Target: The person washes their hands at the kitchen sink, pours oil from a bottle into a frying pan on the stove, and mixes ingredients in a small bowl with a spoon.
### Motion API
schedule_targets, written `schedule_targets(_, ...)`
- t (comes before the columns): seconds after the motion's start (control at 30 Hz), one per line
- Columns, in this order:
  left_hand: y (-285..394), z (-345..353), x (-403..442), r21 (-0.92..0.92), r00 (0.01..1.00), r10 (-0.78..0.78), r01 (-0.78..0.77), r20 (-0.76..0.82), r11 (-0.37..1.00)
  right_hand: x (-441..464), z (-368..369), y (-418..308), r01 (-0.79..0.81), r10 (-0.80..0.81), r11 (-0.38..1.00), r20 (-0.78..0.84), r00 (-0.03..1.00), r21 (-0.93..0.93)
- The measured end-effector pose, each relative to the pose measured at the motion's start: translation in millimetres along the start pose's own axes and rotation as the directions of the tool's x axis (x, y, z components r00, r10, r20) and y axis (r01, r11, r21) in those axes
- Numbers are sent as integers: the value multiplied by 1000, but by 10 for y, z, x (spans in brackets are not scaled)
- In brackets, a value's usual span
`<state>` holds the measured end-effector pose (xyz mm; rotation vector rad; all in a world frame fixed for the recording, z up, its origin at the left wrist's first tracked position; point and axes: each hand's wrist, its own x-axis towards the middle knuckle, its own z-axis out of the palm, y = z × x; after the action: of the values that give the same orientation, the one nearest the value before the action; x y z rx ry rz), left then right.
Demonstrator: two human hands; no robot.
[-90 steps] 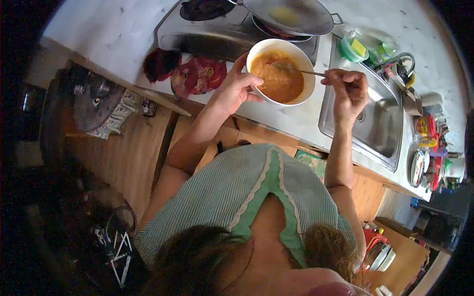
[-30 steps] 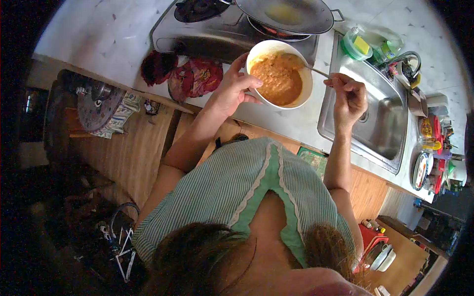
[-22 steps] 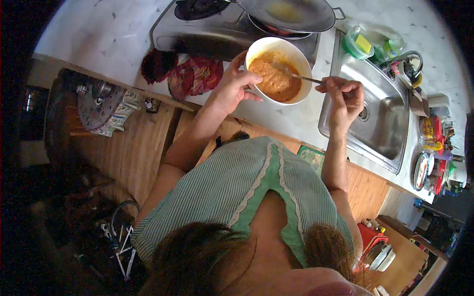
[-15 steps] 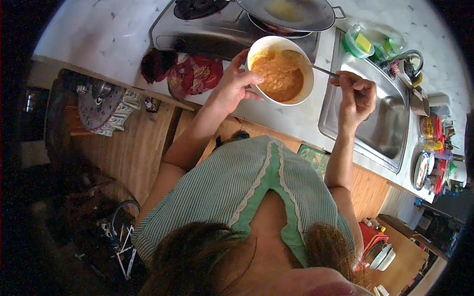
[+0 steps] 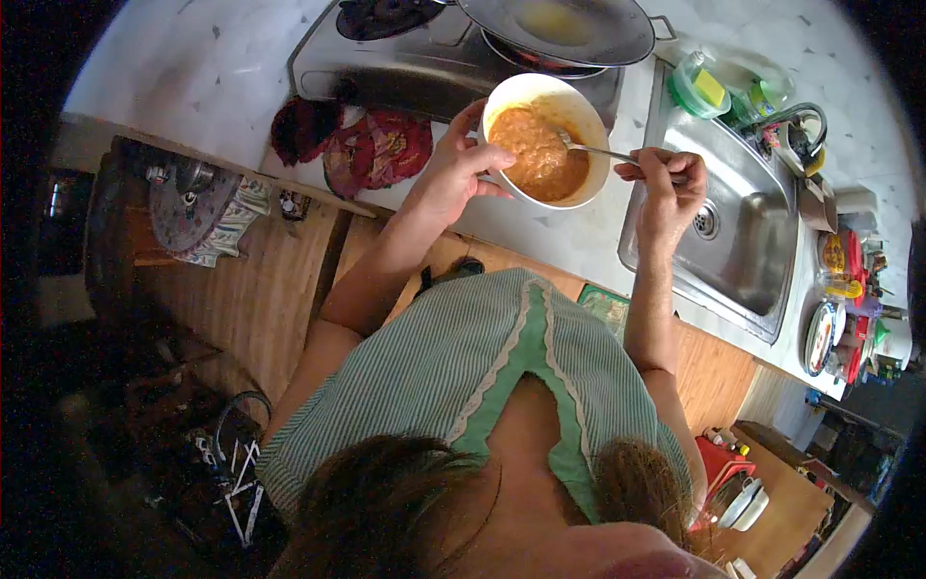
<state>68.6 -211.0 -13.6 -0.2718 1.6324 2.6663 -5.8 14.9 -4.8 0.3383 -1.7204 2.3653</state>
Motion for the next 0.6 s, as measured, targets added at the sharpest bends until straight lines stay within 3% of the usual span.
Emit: schedule_targets(0.6, 21, 0, 42, 9, 999, -13, 13, -36, 1000, 182, -63, -175, 52, -53, 999, 48, 997, 11)
